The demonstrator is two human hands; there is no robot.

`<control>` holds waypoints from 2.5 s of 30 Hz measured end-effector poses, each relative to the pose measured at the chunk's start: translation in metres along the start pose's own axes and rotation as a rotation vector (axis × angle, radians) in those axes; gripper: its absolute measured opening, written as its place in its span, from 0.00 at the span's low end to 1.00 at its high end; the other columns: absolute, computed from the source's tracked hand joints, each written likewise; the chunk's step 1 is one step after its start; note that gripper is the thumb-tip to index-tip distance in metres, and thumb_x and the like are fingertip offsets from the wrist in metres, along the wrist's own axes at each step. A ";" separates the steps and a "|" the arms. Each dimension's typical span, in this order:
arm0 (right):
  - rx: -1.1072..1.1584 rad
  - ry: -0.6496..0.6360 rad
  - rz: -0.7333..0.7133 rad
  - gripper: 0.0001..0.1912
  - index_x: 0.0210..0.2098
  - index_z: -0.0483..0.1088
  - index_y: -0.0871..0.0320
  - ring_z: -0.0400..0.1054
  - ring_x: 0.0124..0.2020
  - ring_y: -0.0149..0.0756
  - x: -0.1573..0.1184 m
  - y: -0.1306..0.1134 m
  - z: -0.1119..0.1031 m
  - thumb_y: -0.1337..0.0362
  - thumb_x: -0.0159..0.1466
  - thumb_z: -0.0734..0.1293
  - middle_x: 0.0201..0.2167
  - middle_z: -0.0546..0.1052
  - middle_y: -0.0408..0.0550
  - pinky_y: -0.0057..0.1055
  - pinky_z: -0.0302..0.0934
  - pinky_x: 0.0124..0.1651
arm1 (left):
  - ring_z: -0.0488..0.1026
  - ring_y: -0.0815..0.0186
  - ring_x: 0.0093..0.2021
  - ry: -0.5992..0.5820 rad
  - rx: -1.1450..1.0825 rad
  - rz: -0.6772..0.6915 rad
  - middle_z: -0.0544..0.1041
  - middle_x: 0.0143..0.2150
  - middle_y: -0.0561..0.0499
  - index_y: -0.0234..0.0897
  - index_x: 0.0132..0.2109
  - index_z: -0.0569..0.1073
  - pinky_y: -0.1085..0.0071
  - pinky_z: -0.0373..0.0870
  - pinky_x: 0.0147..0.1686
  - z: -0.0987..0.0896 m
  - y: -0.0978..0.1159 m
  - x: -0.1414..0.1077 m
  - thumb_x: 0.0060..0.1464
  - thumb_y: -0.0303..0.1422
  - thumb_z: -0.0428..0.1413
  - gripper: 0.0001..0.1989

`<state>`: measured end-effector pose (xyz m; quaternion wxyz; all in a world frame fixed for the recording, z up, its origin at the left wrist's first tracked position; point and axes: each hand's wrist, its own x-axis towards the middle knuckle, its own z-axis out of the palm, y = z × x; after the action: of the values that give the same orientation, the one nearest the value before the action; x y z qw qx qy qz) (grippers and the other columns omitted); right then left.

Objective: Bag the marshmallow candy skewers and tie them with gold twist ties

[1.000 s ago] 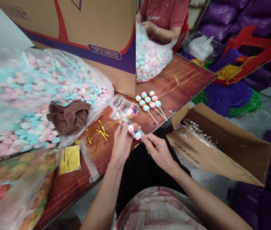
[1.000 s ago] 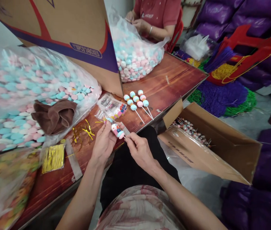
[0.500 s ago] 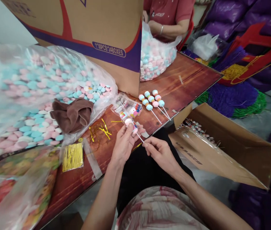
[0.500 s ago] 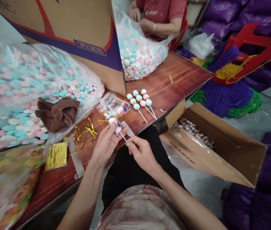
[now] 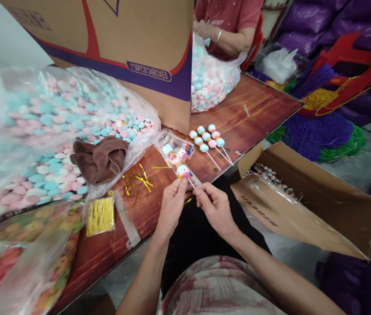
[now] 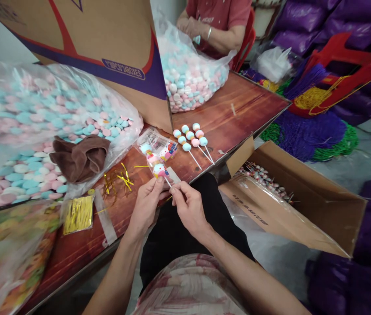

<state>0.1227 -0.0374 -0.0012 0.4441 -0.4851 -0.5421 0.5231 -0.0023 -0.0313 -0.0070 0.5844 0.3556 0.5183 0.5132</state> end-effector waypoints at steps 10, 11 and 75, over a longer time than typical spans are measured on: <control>0.003 -0.034 -0.041 0.13 0.28 0.66 0.57 0.57 0.23 0.28 0.002 -0.005 0.001 0.59 0.68 0.62 0.21 0.63 0.39 0.26 0.53 0.27 | 0.72 0.66 0.34 -0.127 0.153 0.034 0.77 0.34 0.48 0.35 0.38 0.77 0.72 0.68 0.36 -0.020 0.018 -0.012 0.56 0.46 0.58 0.17; -0.017 -0.038 -0.052 0.12 0.29 0.66 0.57 0.57 0.23 0.28 0.001 -0.004 0.003 0.59 0.68 0.62 0.21 0.63 0.39 0.26 0.53 0.27 | 0.74 0.64 0.36 -0.068 0.040 0.006 0.78 0.36 0.47 0.36 0.42 0.76 0.71 0.70 0.38 -0.020 0.017 -0.012 0.55 0.48 0.58 0.19; 0.147 -0.245 0.086 0.07 0.26 0.71 0.59 0.61 0.24 0.29 0.025 -0.004 0.072 0.62 0.56 0.70 0.23 0.71 0.41 0.27 0.56 0.29 | 0.65 0.72 0.31 0.525 -0.032 0.370 0.67 0.32 0.55 0.39 0.37 0.65 0.77 0.63 0.32 -0.047 -0.011 -0.025 0.58 0.31 0.54 0.03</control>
<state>0.0479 -0.0225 -0.0016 0.3860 -0.4068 -0.5311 0.6352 -0.0439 -0.0636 -0.0215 0.3329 0.2903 0.5698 0.6930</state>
